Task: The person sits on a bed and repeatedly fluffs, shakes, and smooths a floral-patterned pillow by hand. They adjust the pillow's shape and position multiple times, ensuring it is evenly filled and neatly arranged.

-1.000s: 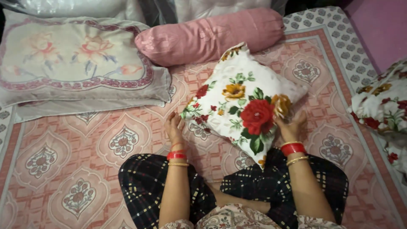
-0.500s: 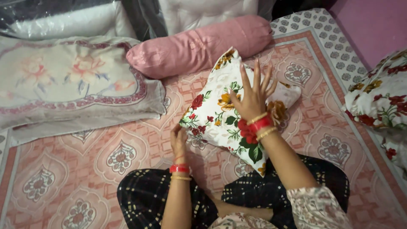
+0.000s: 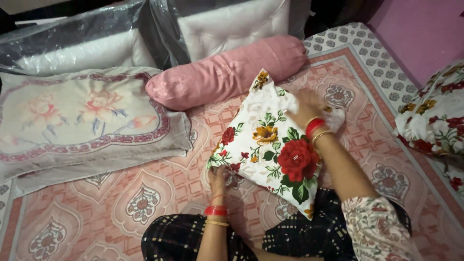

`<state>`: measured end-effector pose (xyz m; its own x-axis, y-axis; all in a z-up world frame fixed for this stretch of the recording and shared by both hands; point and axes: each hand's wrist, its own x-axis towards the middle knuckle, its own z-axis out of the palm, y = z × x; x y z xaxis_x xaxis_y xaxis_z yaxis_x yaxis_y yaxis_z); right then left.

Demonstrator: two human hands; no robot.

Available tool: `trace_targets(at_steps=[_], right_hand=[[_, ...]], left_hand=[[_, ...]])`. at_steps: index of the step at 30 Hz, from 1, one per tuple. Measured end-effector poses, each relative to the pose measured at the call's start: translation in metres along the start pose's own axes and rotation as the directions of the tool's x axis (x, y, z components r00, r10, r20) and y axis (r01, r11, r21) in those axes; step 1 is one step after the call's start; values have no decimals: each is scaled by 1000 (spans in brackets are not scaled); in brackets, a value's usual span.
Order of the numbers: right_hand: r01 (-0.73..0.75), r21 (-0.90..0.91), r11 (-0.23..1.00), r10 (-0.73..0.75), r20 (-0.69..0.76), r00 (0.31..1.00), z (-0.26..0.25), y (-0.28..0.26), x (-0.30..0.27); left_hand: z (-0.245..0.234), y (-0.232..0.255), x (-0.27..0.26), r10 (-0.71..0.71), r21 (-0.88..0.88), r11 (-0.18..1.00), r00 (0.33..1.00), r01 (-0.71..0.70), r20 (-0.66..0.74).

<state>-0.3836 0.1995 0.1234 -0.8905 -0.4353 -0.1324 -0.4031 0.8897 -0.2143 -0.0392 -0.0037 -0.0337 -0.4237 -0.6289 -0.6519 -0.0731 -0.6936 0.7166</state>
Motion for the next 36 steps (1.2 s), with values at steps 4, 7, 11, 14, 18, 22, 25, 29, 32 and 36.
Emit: trace_targets(at_steps=[4, 7, 11, 14, 18, 22, 25, 29, 32, 36], right_hand=[[-303, 178, 936, 280, 141, 949, -22, 35, -16], [-51, 370, 928, 93, -97, 991, -34, 30, -58], [145, 399, 905, 44, -427, 903, -60, 20, -142], [5, 283, 959, 121, -427, 896, -82, 14, -183], [44, 177, 983, 59, -536, 842, -90, 3, -203], [278, 113, 954, -153, -613, 775, -87, -19, -189], [336, 65, 940, -228, -614, 756, -69, -42, -167], [242, -79, 967, -253, -430, 867, -13, -68, -140], [186, -231, 955, -192, -3, 981, 29, -75, -129], [145, -175, 974, -130, 95, 987, 32, -73, -112]], left_hand=[[16, -8, -11, -69, 207, 978, 972, 22, 224], [37, 2, -44, 112, 154, 973, 934, -173, 339], [30, 46, -103, 436, -149, 898, 795, -414, 421], [31, 77, -104, 612, -98, 770, 685, -631, 395], [18, 57, -72, 589, -40, 806, 794, -590, 149], [4, 37, -34, 536, 147, 832, 843, -535, 35], [5, 33, -38, 464, 366, 809, 882, -460, 83], [14, 43, -62, 492, 587, 628, 845, -512, 210], [19, 53, -76, 476, 650, 527, 824, -547, 308], [25, 59, -87, 384, 643, 567, 856, -514, 345]])
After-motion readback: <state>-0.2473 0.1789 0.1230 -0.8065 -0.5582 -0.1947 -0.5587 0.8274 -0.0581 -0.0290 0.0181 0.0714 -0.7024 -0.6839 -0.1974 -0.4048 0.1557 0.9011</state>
